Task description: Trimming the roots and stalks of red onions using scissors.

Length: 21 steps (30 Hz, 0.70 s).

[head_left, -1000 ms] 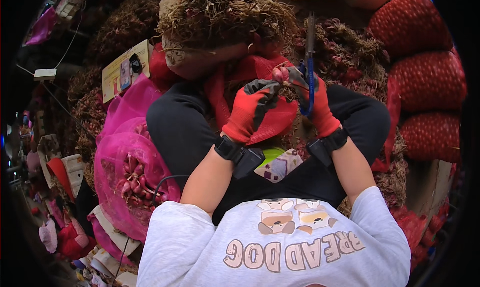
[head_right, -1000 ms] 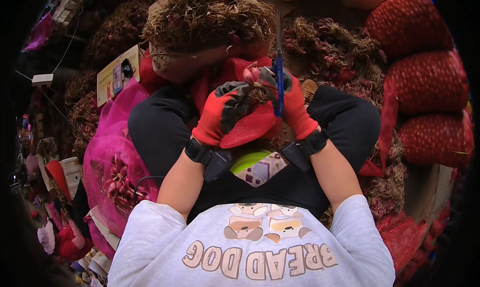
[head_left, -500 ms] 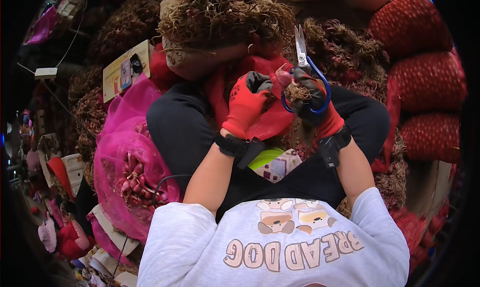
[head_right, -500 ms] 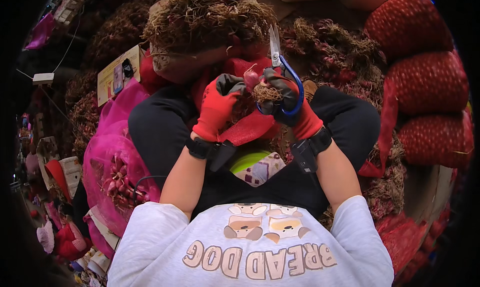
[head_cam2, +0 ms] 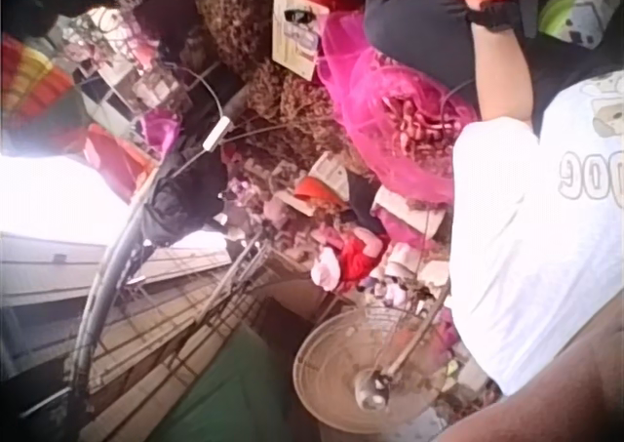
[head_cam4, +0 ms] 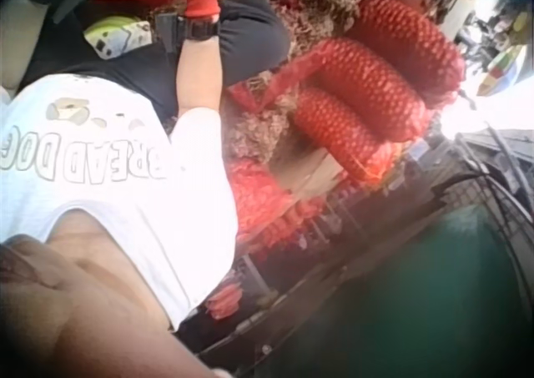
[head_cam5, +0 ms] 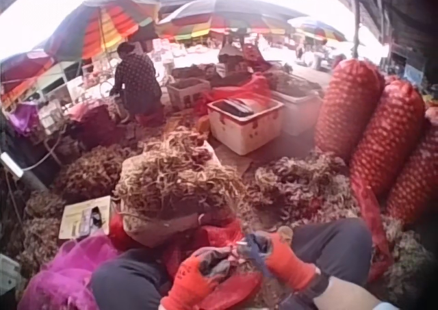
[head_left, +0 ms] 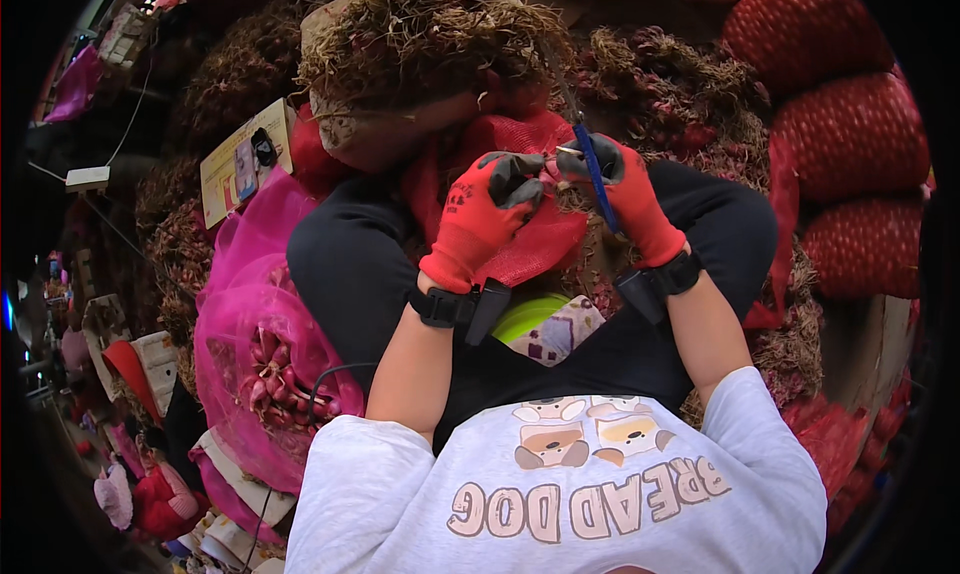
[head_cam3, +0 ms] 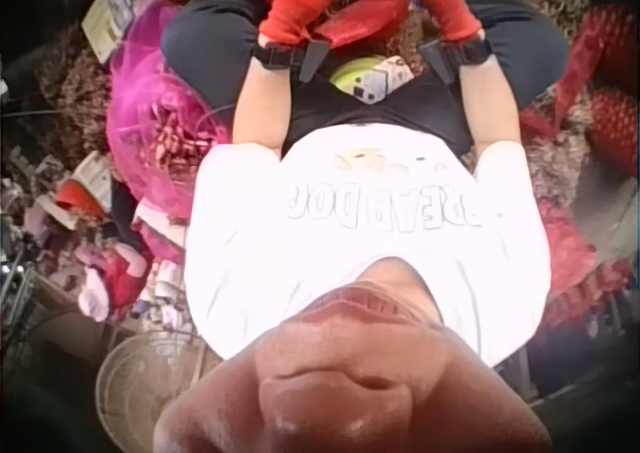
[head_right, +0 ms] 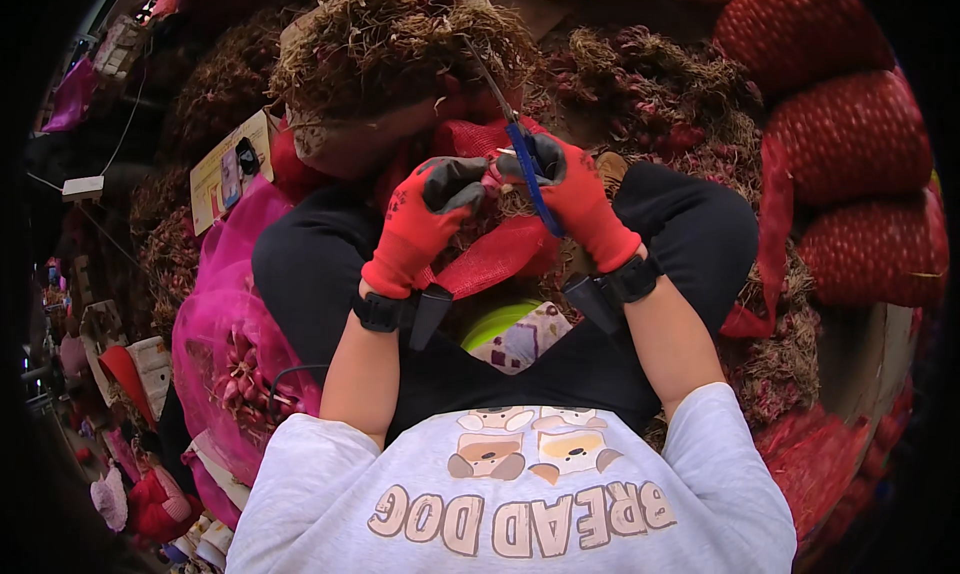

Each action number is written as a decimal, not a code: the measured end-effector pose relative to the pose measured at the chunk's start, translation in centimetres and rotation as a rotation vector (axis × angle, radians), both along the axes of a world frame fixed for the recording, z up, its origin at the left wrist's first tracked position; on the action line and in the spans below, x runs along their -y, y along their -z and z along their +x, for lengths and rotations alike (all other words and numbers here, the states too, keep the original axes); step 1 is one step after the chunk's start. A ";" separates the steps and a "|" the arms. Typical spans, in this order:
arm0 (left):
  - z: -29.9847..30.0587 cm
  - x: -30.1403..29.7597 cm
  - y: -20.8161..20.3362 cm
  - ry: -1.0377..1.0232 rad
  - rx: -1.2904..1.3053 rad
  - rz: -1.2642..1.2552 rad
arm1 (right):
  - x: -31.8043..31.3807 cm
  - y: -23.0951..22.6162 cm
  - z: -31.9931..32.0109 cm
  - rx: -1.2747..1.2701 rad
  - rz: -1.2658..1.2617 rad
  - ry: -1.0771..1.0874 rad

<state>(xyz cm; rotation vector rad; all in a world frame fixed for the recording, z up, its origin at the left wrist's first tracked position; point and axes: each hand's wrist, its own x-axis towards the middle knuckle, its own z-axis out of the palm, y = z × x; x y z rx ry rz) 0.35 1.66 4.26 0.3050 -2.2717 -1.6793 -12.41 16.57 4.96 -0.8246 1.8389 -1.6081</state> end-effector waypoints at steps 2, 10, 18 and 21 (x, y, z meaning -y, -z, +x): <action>-0.2 -0.5 0.7 -0.035 0.035 0.114 | 0.2 -0.8 0.6 -0.104 0.033 0.036; -0.4 -2.5 0.9 -0.178 -0.077 -0.481 | -0.2 0.8 1.0 -0.399 0.113 0.059; -0.4 -3.9 2.2 -0.261 -0.007 -0.404 | 0.3 2.0 1.7 -0.188 0.087 0.191; 0.1 -5.5 2.2 -0.158 0.006 -0.353 | 0.6 3.7 1.7 -0.038 -0.063 0.270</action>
